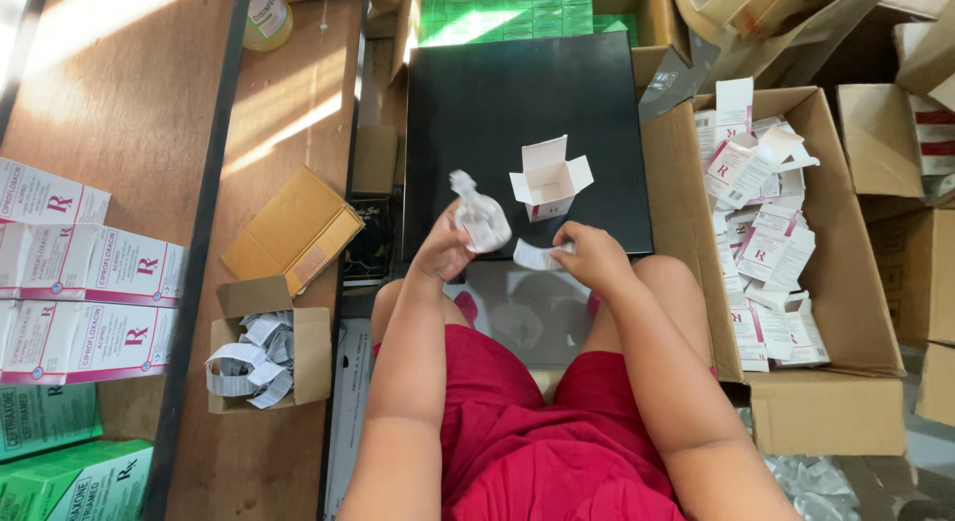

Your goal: The person sits on the floor and repeatedly picks up small white boxes and clear plastic bottles from a cardboard box. They open each box, insert a bottle, close the box, and place it on a nearby shelf. The process is repeated for multiple units.

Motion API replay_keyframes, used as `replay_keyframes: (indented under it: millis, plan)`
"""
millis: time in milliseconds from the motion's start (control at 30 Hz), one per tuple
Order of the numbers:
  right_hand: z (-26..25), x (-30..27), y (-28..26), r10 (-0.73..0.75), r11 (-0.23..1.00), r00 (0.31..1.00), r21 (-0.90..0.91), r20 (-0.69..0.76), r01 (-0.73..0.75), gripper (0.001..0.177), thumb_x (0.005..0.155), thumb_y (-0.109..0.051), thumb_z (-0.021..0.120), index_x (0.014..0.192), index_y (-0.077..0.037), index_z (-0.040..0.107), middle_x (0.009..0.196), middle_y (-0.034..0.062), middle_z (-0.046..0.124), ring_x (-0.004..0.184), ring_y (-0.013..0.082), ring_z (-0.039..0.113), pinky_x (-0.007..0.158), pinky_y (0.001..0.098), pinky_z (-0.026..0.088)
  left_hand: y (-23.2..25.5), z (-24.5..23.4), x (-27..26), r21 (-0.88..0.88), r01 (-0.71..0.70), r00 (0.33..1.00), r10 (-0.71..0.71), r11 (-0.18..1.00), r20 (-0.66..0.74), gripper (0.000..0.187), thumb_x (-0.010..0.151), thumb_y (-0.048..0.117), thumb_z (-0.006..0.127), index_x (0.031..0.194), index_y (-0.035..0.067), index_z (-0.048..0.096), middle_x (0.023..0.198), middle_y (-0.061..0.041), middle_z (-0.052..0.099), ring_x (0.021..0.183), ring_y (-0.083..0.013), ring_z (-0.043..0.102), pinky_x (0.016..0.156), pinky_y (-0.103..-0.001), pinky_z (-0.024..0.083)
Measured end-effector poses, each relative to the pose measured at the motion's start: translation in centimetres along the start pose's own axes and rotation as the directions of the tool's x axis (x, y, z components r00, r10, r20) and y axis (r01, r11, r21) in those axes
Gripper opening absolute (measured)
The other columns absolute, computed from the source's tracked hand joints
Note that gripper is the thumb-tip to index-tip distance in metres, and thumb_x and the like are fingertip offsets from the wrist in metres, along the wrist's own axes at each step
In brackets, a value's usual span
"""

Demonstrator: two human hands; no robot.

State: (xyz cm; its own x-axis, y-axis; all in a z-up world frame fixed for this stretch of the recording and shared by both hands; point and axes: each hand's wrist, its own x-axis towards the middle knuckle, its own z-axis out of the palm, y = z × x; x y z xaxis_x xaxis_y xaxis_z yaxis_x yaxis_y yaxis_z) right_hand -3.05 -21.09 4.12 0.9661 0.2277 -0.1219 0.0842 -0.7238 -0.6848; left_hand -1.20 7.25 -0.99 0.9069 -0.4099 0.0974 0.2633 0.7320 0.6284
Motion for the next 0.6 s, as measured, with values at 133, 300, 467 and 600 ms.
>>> replay_keyframes:
  millis: [133,300,467,600]
  plan:
    - [0.9,-0.7,-0.6,-0.150,0.976,0.949,0.109,-0.276,0.186,0.020,0.086,-0.019,0.078,0.099,-0.005,0.070,0.096,0.0137,0.072,0.087,0.0310,0.069,0.075,0.0377,0.052,-3.3,2.0,-0.4,0.066,0.163,0.987,-0.163,0.984,-0.002,0.070,0.079,0.014,0.086,0.139,0.003,0.052,0.126,-0.014,0.067,0.117,-0.0267,0.069,0.103,-0.046,0.058]
    - [2.8,-1.3,-0.6,-0.116,0.894,0.870,0.330,-0.479,0.302,0.020,0.089,-0.007,0.074,0.107,-0.001,0.067,0.097,0.0134,0.072,0.089,0.0216,0.069,0.082,0.0320,0.053,-6.9,4.4,-2.0,0.126,0.166,0.986,-0.161,0.978,-0.050,0.056,0.095,0.020,0.077,0.141,-0.003,0.054,0.127,-0.014,0.068,0.114,-0.0247,0.068,0.101,-0.043,0.055]
    - [3.5,-3.0,0.1,-0.156,0.812,0.930,0.492,-0.334,0.313,0.015,0.097,0.003,0.061,0.110,0.000,0.067,0.100,0.0125,0.073,0.094,0.0174,0.069,0.084,0.0292,0.054,-8.8,5.8,-3.8,0.141,0.143,0.966,-0.107,0.980,-0.234,0.051,0.099,0.028,0.071,0.139,0.001,0.054,0.128,-0.009,0.067,0.115,-0.0202,0.067,0.101,-0.040,0.055]
    - [2.6,-4.9,-0.2,-0.240,0.858,0.911,0.366,-0.336,0.361,0.021,0.095,0.007,0.060,0.115,0.001,0.063,0.100,0.0145,0.073,0.093,0.0205,0.072,0.083,0.0300,0.055,-9.3,6.4,-5.1,0.143,0.087,0.978,-0.058,0.986,-0.201,0.049,0.099,0.025,0.072,0.140,0.002,0.055,0.128,-0.010,0.066,0.117,-0.0203,0.066,0.104,-0.039,0.054]
